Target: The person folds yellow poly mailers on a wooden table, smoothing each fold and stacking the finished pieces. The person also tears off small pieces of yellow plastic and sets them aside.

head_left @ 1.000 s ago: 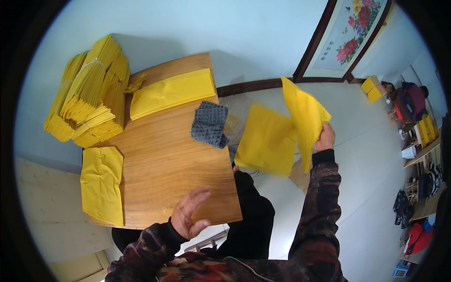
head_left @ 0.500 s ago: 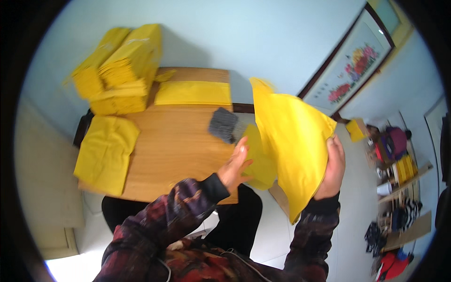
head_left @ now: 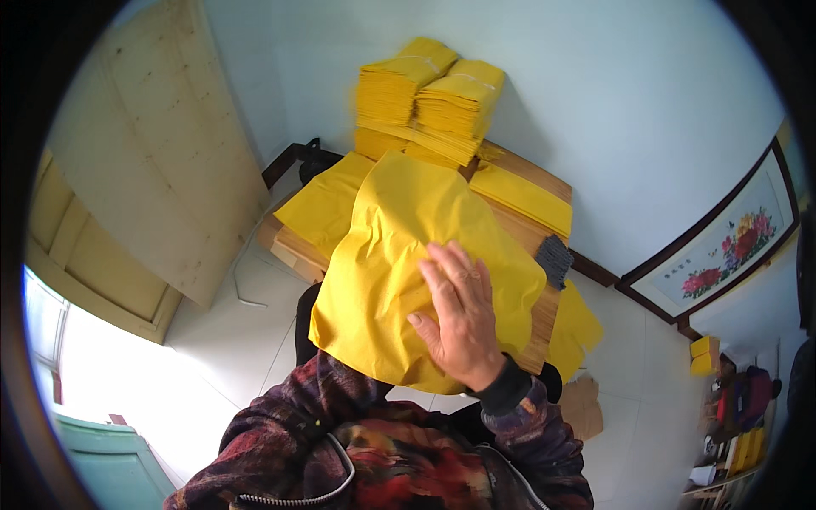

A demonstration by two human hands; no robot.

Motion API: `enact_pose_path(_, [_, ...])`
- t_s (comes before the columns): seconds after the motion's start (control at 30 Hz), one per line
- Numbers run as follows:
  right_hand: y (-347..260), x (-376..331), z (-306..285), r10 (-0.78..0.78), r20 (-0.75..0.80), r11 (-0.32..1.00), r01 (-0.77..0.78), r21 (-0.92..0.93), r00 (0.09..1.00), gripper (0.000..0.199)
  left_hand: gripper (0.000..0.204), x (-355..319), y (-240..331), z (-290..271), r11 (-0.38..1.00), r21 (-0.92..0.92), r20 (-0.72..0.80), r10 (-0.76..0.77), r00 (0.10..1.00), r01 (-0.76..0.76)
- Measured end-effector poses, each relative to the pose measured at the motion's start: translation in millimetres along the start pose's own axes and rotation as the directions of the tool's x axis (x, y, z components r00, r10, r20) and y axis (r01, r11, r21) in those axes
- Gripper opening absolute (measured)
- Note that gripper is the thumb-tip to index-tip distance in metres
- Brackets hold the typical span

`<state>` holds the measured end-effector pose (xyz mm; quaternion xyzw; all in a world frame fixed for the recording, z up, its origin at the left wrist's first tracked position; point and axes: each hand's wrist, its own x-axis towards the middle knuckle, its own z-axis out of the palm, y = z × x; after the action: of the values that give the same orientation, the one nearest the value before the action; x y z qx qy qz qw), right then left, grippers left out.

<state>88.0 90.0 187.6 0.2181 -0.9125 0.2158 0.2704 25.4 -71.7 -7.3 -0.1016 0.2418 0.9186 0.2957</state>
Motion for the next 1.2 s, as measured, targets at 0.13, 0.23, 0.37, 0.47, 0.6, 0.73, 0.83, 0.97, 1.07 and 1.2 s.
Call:
enact_pose_path(0.13, [-10,6,22,0.027,0.148,0.998,-0.019,-0.056,0.989,0.065,0.087,4,-19,-26,0.998,-0.064,-0.078,-0.018,0.997,0.014])
enact_pose_path(0.23, [-16,0,30,0.004,0.23,1.0,0.001,-0.024,0.973,0.068,0.087,5,-28,-32,0.995,-0.097,-0.091,-0.02,0.996,0.011])
enact_pose_path(0.37, [7,-23,20,-0.027,0.182,0.997,0.014,0.071,0.983,0.047,0.086,5,-27,-36,0.992,-0.126,-0.087,-0.012,0.996,0.001])
enact_pose_path(0.47, [49,-54,-1,0.446,-0.12,0.889,-0.425,0.171,0.887,0.045,0.086,3,-23,-38,0.991,-0.132,-0.084,-0.006,0.996,-0.005])
enact_pose_path(0.6, [97,-86,16,0.672,0.388,0.018,-0.537,0.843,0.631,0.06,0.086,0,-14,-41,0.992,-0.125,-0.067,-0.005,0.998,-0.003])
enact_pose_path(0.73, [93,-101,53,0.522,0.464,-0.354,-0.314,0.881,0.716,0.076,0.086,-8,7,-47,0.992,-0.127,-0.046,0.018,0.999,-0.024])
enact_pose_path(0.83, [91,-79,75,0.524,0.537,-0.459,-0.312,0.832,0.661,0.057,0.086,-24,34,-50,0.99,-0.124,-0.006,0.059,0.998,-0.059])
enact_pose_path(0.97, [74,-51,103,0.561,0.553,-0.322,-0.452,0.832,0.616,0.045,0.086,-50,86,-53,0.986,-0.121,0.067,0.119,0.991,-0.111])
enact_pose_path(1.07, [66,-36,122,0.527,0.5,-0.251,-0.437,0.864,0.687,0.044,0.086,-67,123,-52,0.984,-0.094,0.108,0.164,0.981,-0.154])
enact_pose_path(1.2, [71,-17,136,0.449,0.476,-0.199,-0.434,0.879,0.756,0.044,0.085,-82,177,-46,0.983,-0.004,0.161,0.183,0.97,-0.185])
